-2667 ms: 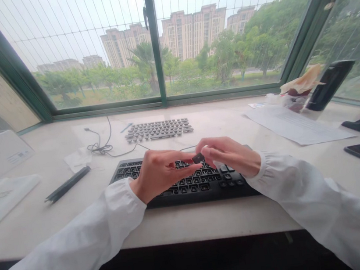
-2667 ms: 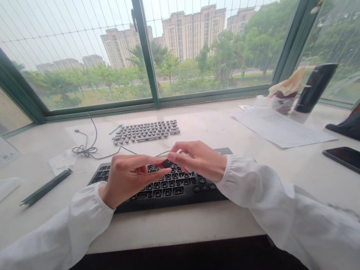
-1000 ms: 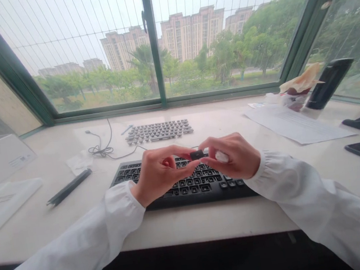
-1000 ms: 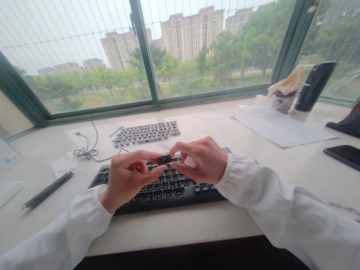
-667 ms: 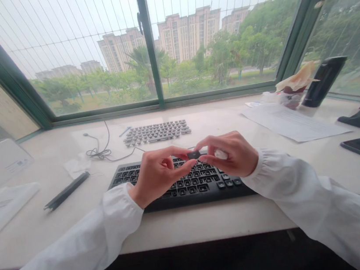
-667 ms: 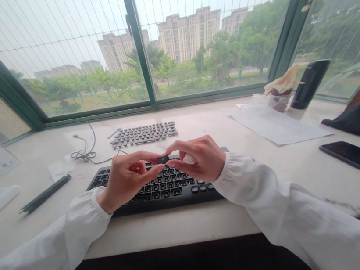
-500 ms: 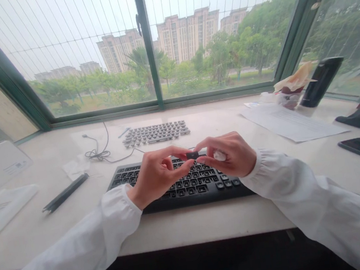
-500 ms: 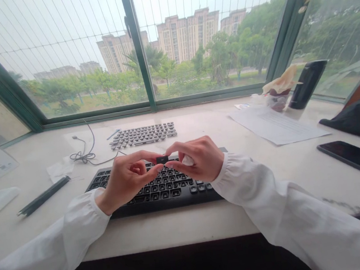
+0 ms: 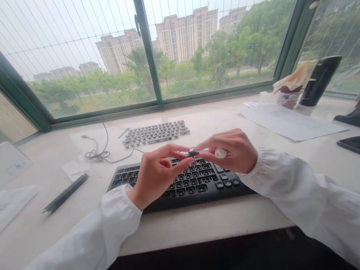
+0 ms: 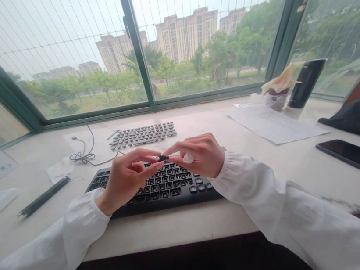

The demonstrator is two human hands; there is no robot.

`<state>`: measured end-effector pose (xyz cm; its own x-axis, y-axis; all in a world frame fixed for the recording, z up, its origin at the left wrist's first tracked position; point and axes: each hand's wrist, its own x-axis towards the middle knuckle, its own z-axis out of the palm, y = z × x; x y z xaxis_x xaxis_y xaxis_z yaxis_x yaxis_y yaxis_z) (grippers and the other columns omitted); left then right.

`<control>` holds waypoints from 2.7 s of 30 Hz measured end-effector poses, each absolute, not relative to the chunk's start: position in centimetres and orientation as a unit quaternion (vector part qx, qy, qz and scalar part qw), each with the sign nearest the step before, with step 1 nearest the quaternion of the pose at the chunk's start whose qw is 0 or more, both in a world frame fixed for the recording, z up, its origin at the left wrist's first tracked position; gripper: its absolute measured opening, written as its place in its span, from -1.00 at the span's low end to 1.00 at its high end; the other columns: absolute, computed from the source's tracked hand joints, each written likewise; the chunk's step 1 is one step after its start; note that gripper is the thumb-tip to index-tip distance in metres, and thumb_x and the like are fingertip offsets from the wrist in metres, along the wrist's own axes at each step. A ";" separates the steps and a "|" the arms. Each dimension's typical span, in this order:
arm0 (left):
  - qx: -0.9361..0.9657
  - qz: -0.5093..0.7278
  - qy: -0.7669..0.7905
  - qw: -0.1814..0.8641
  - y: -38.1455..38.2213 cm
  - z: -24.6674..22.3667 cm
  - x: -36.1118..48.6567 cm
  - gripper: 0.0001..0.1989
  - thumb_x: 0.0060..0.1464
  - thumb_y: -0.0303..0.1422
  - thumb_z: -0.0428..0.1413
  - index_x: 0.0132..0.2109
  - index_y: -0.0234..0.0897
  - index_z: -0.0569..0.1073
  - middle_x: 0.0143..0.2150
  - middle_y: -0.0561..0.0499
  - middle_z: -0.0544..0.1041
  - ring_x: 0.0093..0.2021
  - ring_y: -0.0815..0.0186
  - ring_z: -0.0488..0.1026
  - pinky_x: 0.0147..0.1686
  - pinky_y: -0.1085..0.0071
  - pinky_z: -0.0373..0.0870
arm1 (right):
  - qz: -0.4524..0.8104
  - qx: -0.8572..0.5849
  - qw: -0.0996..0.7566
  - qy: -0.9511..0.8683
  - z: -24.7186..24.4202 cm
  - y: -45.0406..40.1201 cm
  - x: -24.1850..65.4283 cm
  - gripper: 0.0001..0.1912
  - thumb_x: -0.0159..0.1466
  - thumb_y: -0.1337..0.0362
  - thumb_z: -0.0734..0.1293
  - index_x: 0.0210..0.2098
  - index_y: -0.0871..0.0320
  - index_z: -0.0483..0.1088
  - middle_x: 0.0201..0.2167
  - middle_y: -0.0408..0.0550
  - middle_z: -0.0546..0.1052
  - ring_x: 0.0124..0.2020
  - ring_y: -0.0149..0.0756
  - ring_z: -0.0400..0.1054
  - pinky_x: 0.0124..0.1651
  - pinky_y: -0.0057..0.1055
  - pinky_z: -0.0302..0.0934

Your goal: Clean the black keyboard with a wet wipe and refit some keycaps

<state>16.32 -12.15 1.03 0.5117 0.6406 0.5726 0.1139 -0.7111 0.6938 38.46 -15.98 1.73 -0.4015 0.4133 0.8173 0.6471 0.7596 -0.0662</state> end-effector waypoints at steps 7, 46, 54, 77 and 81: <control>0.822 0.429 0.221 0.302 -12.0 0.9 16.3 -0.75 0.03 -0.28 0.27 -0.12 -0.23 0.55 -0.26 0.02 0.61 -0.67 0.63 0.28 -0.74 0.66 0.19 | -0.134 -0.327 0.440 -0.825 1.7 -15.9 38.6 -0.84 0.22 0.19 0.42 -0.21 0.08 0.51 -0.61 -0.31 0.47 -0.60 -0.58 0.33 -0.46 -0.59 0.18; 0.826 0.306 0.252 0.401 -11.1 1.3 16.3 -0.69 0.06 -0.13 0.21 -0.14 -0.24 0.59 -0.37 0.01 0.61 -0.66 0.55 0.26 -0.74 0.60 0.20 | -0.183 -0.313 0.334 -0.870 1.9 -15.8 39.4 -0.71 0.28 0.00 0.32 -0.25 0.07 0.49 -0.63 -0.27 0.47 -0.61 -0.53 0.31 -0.50 -0.53 0.10; 0.892 0.430 0.133 0.027 -11.7 0.8 15.8 -0.77 0.06 -0.18 0.23 -0.21 -0.22 0.59 -0.43 0.10 0.61 -0.64 0.56 0.36 -0.58 0.59 0.35 | -0.163 -0.313 0.296 -0.888 2.3 -15.8 40.1 -0.61 0.24 -0.09 0.32 -0.19 0.09 0.50 -0.61 -0.26 0.49 -0.61 -0.53 0.34 -0.51 -0.53 0.11; 0.953 0.208 0.087 0.203 -11.5 1.0 16.0 -0.81 0.13 -0.21 0.16 -0.21 -0.15 0.63 -0.32 0.04 0.64 -0.46 0.42 0.51 -0.46 0.56 0.40 | 0.034 -0.306 0.155 -0.939 2.0 -15.9 39.7 -0.70 0.25 0.02 0.33 -0.30 0.09 0.56 -0.59 -0.18 0.53 -0.62 -0.50 0.31 -0.48 -0.52 0.09; 0.956 0.195 0.080 0.203 -11.4 1.0 16.0 -0.80 0.15 -0.21 0.15 -0.20 -0.14 0.63 -0.32 0.02 0.64 -0.47 0.42 0.51 -0.46 0.55 0.40 | 0.054 -0.303 0.154 -0.939 1.8 -15.8 39.6 -0.73 0.23 0.03 0.37 -0.31 0.09 0.58 -0.50 -0.16 0.59 -0.54 -0.47 0.40 -0.45 -0.52 0.15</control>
<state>15.96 -11.38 0.95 0.9116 0.2310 0.3399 0.0732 -0.9051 0.4188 39.61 -15.81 1.80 -0.7688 0.5858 0.2566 0.5528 0.8104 -0.1940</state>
